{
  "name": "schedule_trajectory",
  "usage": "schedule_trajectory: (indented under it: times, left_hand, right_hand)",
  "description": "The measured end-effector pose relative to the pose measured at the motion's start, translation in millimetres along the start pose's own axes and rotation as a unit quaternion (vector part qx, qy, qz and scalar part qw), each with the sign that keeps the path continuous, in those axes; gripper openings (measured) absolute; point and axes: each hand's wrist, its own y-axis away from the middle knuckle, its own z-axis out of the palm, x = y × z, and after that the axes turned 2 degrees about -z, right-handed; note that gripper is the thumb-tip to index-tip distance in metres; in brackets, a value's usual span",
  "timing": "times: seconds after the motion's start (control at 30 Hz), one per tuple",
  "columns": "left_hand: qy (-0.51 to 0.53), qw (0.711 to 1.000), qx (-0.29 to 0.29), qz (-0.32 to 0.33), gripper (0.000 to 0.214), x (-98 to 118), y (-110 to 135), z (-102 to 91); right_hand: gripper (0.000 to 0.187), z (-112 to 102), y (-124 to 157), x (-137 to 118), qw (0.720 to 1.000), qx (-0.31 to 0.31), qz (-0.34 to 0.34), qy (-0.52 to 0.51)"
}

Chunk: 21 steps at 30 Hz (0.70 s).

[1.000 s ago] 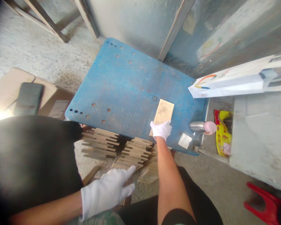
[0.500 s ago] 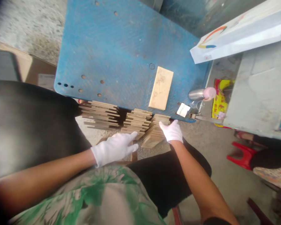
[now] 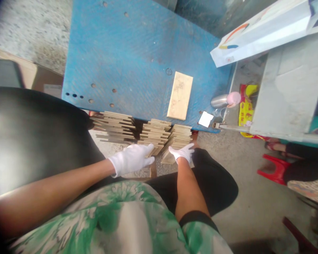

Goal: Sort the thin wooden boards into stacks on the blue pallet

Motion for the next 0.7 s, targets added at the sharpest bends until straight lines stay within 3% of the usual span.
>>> schedule_trajectory:
  times: [0.23,0.43,0.7]
  left_hand:
    - [-0.004,1.000,-0.011,-0.008,0.042,0,-3,1.1]
    - [-0.023,0.999,-0.021,-0.009,0.042,-3,-8,7.5]
    - [-0.025,0.999,-0.024,-0.011,0.042,-5,-11,10.5]
  right_hand:
    - [0.152,18,0,-2,0.999,0.038,-0.011,-0.015]
    - [0.147,36,2,-8,0.998,0.048,0.017,-0.026]
    - [0.149,48,-6,-2,0.995,0.094,-0.013,-0.016]
